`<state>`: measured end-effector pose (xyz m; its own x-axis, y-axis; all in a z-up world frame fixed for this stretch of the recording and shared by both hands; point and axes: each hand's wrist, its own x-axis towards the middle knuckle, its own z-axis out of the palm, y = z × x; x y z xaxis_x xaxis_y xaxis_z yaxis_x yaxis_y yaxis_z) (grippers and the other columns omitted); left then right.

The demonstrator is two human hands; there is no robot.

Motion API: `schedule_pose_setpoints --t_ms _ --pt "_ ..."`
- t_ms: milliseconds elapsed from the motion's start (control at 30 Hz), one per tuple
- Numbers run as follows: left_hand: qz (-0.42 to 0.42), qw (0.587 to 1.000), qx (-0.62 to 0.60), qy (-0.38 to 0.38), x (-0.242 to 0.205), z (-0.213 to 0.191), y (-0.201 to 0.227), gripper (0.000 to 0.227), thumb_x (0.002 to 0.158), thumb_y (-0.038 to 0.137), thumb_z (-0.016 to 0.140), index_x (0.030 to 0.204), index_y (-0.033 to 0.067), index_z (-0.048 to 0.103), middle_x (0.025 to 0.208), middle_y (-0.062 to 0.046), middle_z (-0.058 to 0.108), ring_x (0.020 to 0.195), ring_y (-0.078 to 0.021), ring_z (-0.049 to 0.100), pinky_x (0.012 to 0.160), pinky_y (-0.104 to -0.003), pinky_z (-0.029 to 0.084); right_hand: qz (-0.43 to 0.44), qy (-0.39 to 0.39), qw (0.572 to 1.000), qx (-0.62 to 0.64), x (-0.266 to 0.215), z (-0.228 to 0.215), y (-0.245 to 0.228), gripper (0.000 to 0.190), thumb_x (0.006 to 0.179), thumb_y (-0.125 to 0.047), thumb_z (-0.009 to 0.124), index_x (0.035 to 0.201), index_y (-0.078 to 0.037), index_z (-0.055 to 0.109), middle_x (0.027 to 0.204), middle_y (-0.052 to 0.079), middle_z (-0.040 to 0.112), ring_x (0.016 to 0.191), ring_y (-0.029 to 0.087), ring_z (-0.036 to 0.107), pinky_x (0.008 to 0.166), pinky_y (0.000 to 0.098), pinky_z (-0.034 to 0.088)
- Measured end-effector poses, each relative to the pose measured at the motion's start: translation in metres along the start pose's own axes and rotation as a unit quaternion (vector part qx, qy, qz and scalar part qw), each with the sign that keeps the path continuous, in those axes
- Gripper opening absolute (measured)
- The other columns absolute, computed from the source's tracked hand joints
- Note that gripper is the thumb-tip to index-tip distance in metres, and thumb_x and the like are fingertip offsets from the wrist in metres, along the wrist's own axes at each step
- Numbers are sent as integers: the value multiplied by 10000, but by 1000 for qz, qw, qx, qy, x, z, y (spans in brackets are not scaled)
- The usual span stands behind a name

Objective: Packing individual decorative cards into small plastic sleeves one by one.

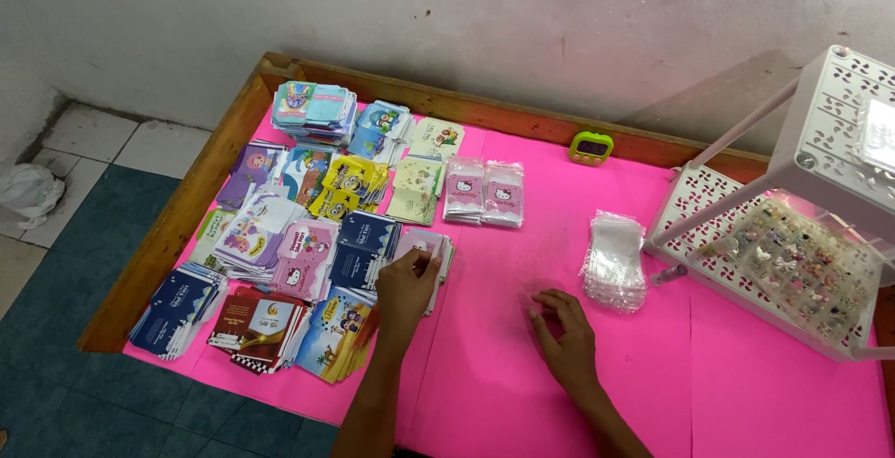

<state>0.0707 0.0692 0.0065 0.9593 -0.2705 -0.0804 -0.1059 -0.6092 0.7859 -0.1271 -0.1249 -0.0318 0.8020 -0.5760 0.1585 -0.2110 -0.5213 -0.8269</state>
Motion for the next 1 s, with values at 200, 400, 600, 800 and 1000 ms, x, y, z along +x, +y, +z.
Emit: schedule_pose_setpoints --t_ms 200,400,600,800,1000 --pt "5 1000 15 1 1 1 -1 205 933 345 721 992 157 779 889 -19 818 861 -209 783 755 -392 608 7 -2 1000 6 0 1 0 299 932 -269 688 1179 -110 747 1260 56 667 1150 181 671 973 313 592" --pt "-4 999 41 5 2 4 -1 248 953 381 654 1016 183 790 896 -23 815 850 -246 771 758 -429 591 5 -5 1000 -7 1 1 2 299 934 -276 682 1180 -120 747 1255 52 667 1140 179 674 974 314 590" --pt "35 997 56 27 3 10 -9 268 983 367 606 991 167 784 845 -46 799 758 -265 753 662 -430 568 10 -5 1000 5 1 0 -3 294 931 -279 687 1172 -125 753 1253 48 670 1120 172 685 964 307 596" --pt "145 979 118 86 8 27 -25 185 969 261 680 967 86 739 847 -72 774 671 -258 732 559 -410 563 7 -6 1000 -9 1 1 1 299 934 -290 679 1174 -126 748 1252 43 673 1142 176 673 965 316 588" --pt "112 979 145 85 9 34 -31 329 956 451 718 866 148 626 769 -18 711 668 -255 700 533 -436 499 6 -10 1000 0 0 -1 -3 299 941 -282 673 1184 -121 744 1255 49 668 1133 175 677 968 308 591"
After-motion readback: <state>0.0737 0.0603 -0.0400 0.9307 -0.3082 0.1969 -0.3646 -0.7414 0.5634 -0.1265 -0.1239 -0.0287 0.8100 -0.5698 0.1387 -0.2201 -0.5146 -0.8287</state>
